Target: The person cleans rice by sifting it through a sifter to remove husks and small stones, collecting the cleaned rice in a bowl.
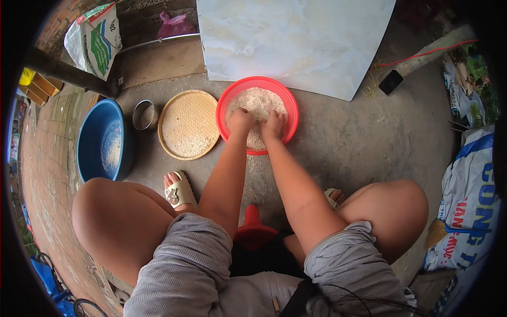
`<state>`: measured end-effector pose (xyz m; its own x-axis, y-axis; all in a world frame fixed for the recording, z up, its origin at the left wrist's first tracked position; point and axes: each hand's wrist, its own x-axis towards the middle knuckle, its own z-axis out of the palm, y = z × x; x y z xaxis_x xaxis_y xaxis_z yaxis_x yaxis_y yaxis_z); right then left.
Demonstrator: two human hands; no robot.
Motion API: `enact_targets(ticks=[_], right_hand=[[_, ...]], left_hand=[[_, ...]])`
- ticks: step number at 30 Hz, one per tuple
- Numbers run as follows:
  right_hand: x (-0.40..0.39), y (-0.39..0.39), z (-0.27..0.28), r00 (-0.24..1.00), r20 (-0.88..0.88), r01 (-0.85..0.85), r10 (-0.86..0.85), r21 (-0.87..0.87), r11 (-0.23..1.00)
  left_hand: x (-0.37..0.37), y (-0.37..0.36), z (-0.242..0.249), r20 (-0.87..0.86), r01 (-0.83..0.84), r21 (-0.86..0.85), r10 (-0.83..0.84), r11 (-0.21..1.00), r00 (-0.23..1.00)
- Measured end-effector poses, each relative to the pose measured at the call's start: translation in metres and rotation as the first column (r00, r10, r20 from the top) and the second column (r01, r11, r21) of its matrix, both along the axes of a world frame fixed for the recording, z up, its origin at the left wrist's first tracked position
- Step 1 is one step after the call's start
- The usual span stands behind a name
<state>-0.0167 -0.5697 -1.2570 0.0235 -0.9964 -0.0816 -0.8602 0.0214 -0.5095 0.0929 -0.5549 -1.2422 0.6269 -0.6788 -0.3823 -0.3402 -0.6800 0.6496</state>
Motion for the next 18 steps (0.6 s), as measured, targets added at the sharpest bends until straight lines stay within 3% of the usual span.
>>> enact_targets(ticks=[3,5,6,8,12,14,15,17,18], right_hand=[[0.004,0.001,-0.003,0.995,0.082,0.047,-0.058,0.123,0.991],[0.004,-0.004,-0.024,0.969,0.230,0.058,-0.094,0.158,0.986],[0.005,-0.007,-0.033,0.969,0.230,0.057,-0.093,0.158,0.986],[0.004,-0.013,-0.045,0.871,0.457,0.032,-0.180,0.313,0.949],[0.004,-0.012,-0.013,0.864,0.473,-0.006,-0.172,0.352,0.936],[0.006,-0.012,0.019,0.940,0.316,0.041,-0.129,0.268,0.963],[0.008,-0.016,0.015,0.940,0.318,0.039,-0.126,0.267,0.963],[0.016,-0.024,-0.001,0.791,0.552,0.159,-0.264,0.232,0.960],[0.020,-0.021,0.004,0.790,0.553,0.158,-0.266,0.235,0.959]], left_hand=[[-0.016,0.001,-0.024,-0.028,0.075,-0.059,-0.077,0.995,0.997],[-0.025,0.001,-0.015,-0.507,-0.104,-0.128,0.025,0.986,0.862],[-0.025,0.000,-0.016,-0.507,-0.105,-0.128,0.026,0.986,0.862],[-0.024,-0.005,-0.018,-0.735,-0.242,-0.154,0.053,0.958,0.676],[-0.021,-0.011,-0.004,-0.701,-0.269,-0.169,0.077,0.948,0.709],[-0.018,-0.015,0.011,-0.685,-0.375,-0.083,0.220,0.923,0.694],[-0.014,-0.016,0.014,-0.748,-0.319,-0.040,0.184,0.947,0.638],[-0.017,-0.019,0.034,-0.731,-0.254,-0.040,0.145,0.966,0.667],[-0.021,-0.020,0.035,-0.715,-0.186,-0.037,0.104,0.982,0.691]])
